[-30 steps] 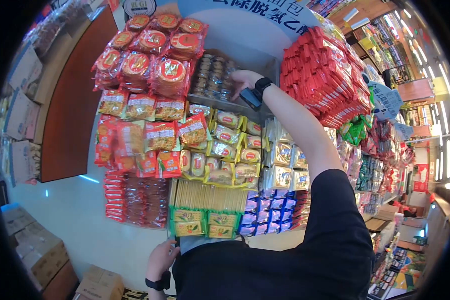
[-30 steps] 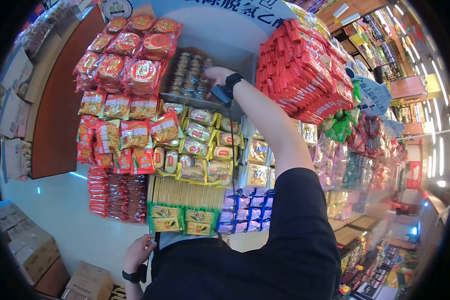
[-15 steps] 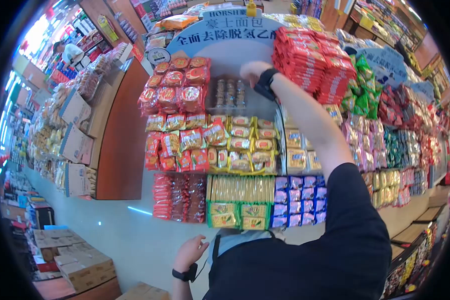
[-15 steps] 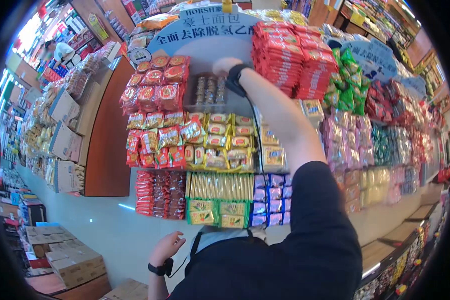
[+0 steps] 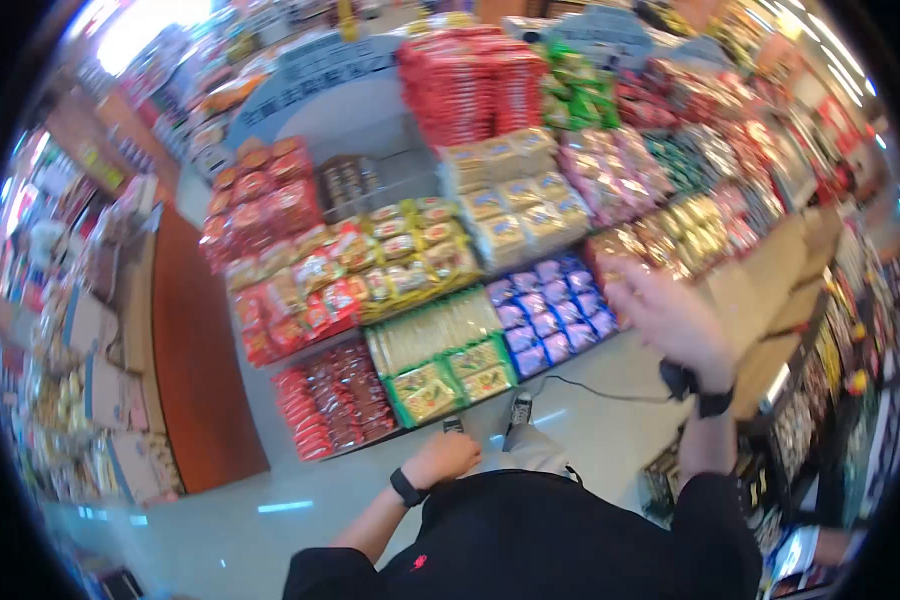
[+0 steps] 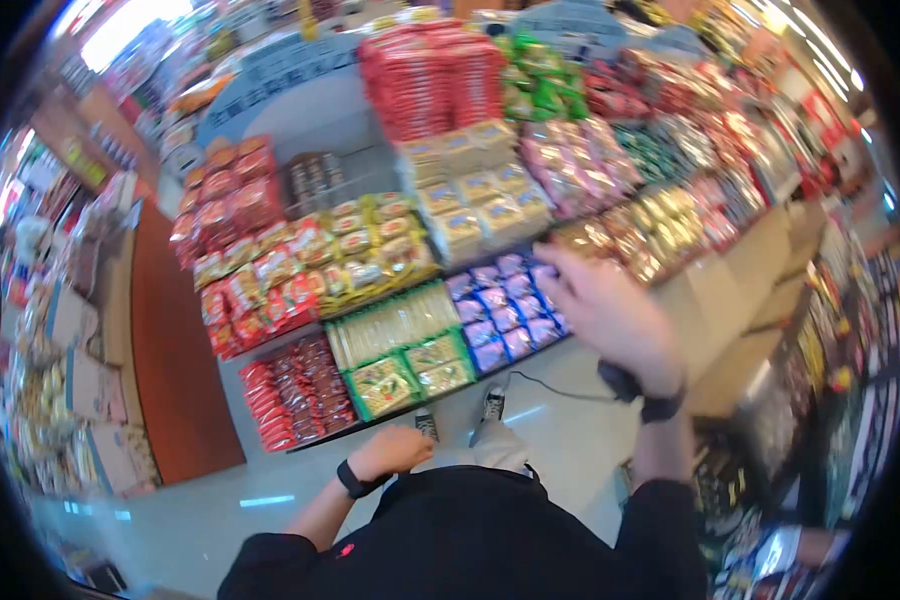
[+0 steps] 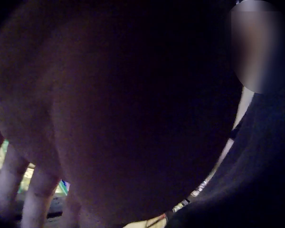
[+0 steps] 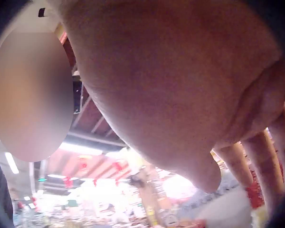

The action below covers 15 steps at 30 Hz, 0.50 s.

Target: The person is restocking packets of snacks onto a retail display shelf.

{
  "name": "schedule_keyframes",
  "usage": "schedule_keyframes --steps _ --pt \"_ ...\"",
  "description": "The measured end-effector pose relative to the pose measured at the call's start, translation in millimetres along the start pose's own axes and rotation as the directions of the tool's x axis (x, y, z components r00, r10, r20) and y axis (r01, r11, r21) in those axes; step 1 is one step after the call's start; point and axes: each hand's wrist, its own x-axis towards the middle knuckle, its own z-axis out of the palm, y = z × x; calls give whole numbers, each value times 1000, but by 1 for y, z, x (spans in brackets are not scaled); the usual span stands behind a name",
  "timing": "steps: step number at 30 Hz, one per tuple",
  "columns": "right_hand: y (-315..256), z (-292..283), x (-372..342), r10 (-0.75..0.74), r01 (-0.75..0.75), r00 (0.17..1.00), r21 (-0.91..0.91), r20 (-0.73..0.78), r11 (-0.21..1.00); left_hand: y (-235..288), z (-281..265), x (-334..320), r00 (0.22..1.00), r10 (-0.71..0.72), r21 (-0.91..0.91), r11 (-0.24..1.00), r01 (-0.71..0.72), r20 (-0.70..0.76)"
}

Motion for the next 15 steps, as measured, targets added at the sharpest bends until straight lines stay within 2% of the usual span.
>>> schedule_keyframes --steps 2,4,5,6,8,10,11,12,13,14,15 --pt "81 57 -70 161 -145 980 139 -115 980 27 -22 17 993 115 71 991 -117 37" --pt "152 130 -160 384 -353 899 172 -209 920 58 -34 35 947 322 23 947 -321 -21" --pt "193 178 -205 440 -410 869 171 -224 896 78 -45 41 898 431 -77 896 -438 -91" --pt "229 226 -257 504 -471 828 183 -246 863 106 -52 48 879 473 -171 862 -477 -68" --pt "265 309 -348 690 -671 712 168 -130 723 142 -44 68 845 531 -264 808 -527 -64" --pt "265 324 -414 763 -800 594 87 254 593 172 -17 95 875 480 -247 856 -453 60" --pt "270 341 -439 801 -821 568 202 188 534 194 -5 100 893 427 -174 899 -402 142" --pt "275 356 -464 832 -820 539 309 131 482 219 10 110 850 450 -156 893 -422 273" --pt "276 362 -484 832 -755 554 432 18 493 241 29 124 795 456 -144 888 -436 400" --pt "269 371 -510 834 -716 551 502 -21 486 267 56 122 733 445 -127 885 -449 514" --pt "261 367 -523 841 -681 538 560 -54 472 292 75 126 641 490 -318 871 -373 590"
